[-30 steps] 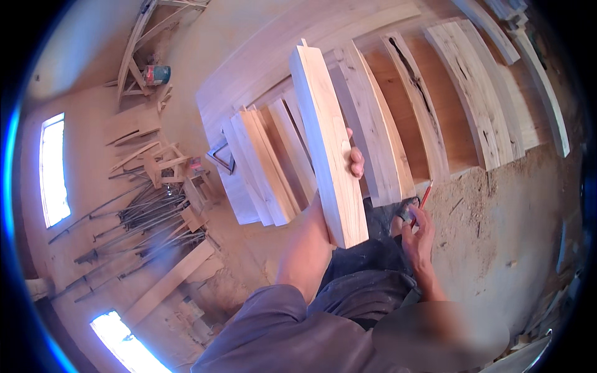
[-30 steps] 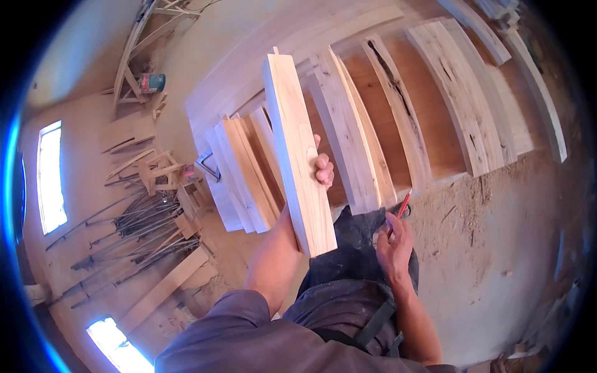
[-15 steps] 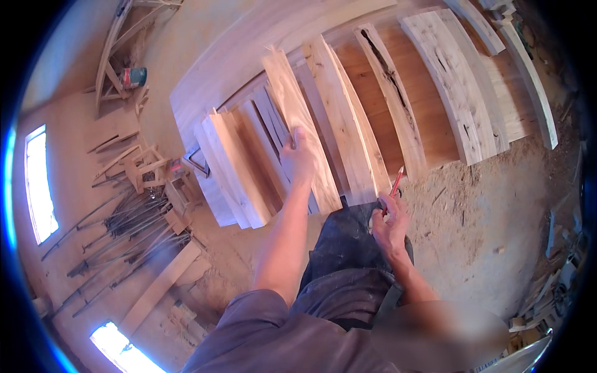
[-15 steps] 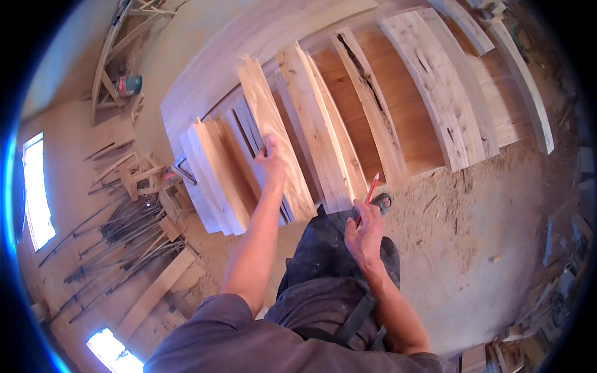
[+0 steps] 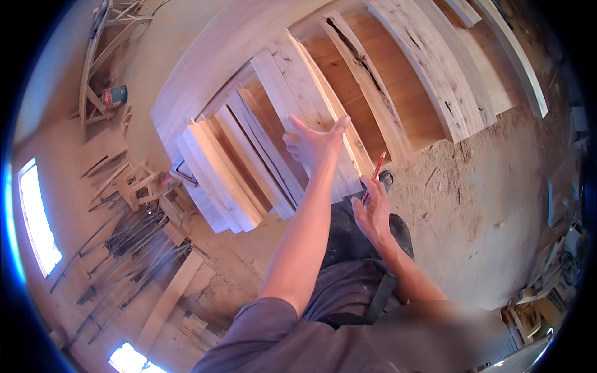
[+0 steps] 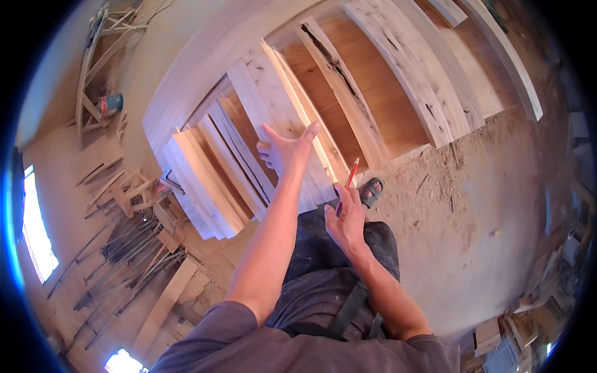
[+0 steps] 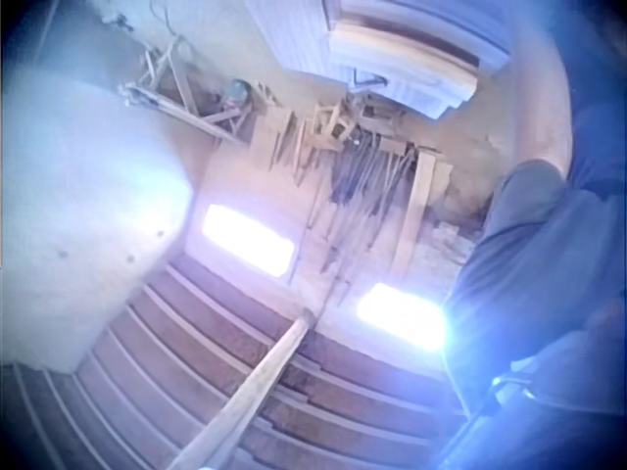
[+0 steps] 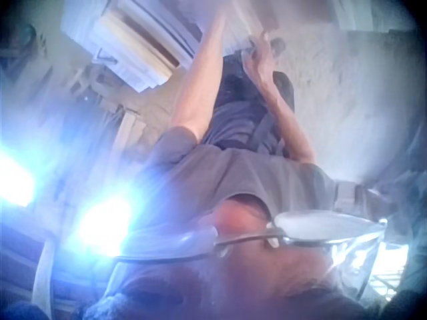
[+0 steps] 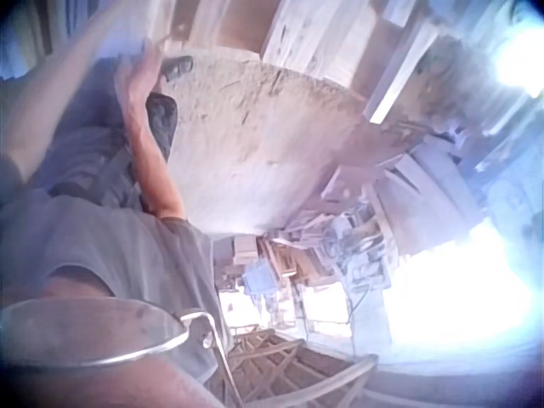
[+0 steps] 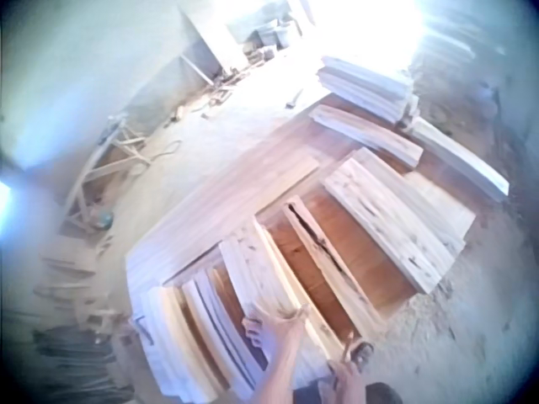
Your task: The person sits on the workshop floor and uses a pencil to mark several wooden planks. They then arrange the marked planks side by side on the floor, adjusting their positions.
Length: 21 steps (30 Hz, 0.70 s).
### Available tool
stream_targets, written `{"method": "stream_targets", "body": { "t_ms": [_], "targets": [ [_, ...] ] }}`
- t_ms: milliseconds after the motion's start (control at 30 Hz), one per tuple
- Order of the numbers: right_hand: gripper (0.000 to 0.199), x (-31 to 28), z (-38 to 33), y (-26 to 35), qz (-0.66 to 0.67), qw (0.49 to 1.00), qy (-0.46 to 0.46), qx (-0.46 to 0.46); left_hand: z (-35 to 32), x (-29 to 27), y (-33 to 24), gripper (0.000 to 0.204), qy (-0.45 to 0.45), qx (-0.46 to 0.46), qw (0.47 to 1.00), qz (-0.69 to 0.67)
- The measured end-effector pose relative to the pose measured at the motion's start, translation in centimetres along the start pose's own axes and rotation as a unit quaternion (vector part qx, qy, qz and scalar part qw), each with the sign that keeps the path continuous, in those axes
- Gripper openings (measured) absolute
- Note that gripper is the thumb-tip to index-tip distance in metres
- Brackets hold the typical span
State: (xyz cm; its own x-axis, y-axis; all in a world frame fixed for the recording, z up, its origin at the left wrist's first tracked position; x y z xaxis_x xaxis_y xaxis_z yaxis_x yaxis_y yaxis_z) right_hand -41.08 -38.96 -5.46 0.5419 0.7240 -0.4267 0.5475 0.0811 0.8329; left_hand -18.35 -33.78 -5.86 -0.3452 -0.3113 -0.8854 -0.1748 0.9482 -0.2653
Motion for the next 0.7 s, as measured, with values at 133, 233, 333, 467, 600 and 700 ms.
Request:
{"method": "stream_targets", "body": {
  "t_ms": [133, 233, 333, 467, 600, 700],
  "targets": [
    [0.056, -0.1, -0.3, -1.0, 0.016, 1.000, 0.007, 0.014, 0.2, -0.5, -1.3, 0.126, 0.018, -0.027, 0.999, 0.021],
    [0.055, -0.9, -0.5, -2.1, 0.059, 0.998, -0.005, 0.015, 1.4, -0.8, 0.6, 0.118, 0.050, -0.011, 0.988, -0.148],
    [0.053, -2.0, -1.8, -5.4, 0.105, 0.994, -0.024, 0.008, 3.3, -0.6, 3.5, 0.099, 0.141, 0.022, 0.881, -0.451],
    [0.047, -4.8, -3.1, -8.2, 0.103, 0.988, -0.024, 0.110, 2.9, -2.7, 5.1, 0.078, 0.259, -0.021, 0.733, -0.629],
    [0.045, -6.1, -5.0, -12.1, 0.090, 0.982, -0.001, 0.168, 1.4, -4.8, 4.8, 0.072, 0.270, -0.011, 0.650, -0.711],
    [0.045, -6.3, -5.6, -13.3, 0.035, 0.985, 0.011, 0.168, 1.4, -4.7, 4.9, 0.075, 0.268, 0.012, 0.642, -0.718]
  ]
}}
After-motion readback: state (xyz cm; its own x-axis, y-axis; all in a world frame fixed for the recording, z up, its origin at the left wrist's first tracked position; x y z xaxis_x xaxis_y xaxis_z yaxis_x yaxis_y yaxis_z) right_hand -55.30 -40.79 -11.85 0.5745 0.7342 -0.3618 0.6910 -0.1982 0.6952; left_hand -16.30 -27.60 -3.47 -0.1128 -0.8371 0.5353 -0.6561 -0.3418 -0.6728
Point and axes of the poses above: each hand's wrist, its own z-axis towards the middle knuckle, its own x-axis out of the palm, y = z × x, the point moved 10 cm from there along z, towards the middle knuckle, and after that the axes turned 1 degree about -z, right-handed, at the moved point
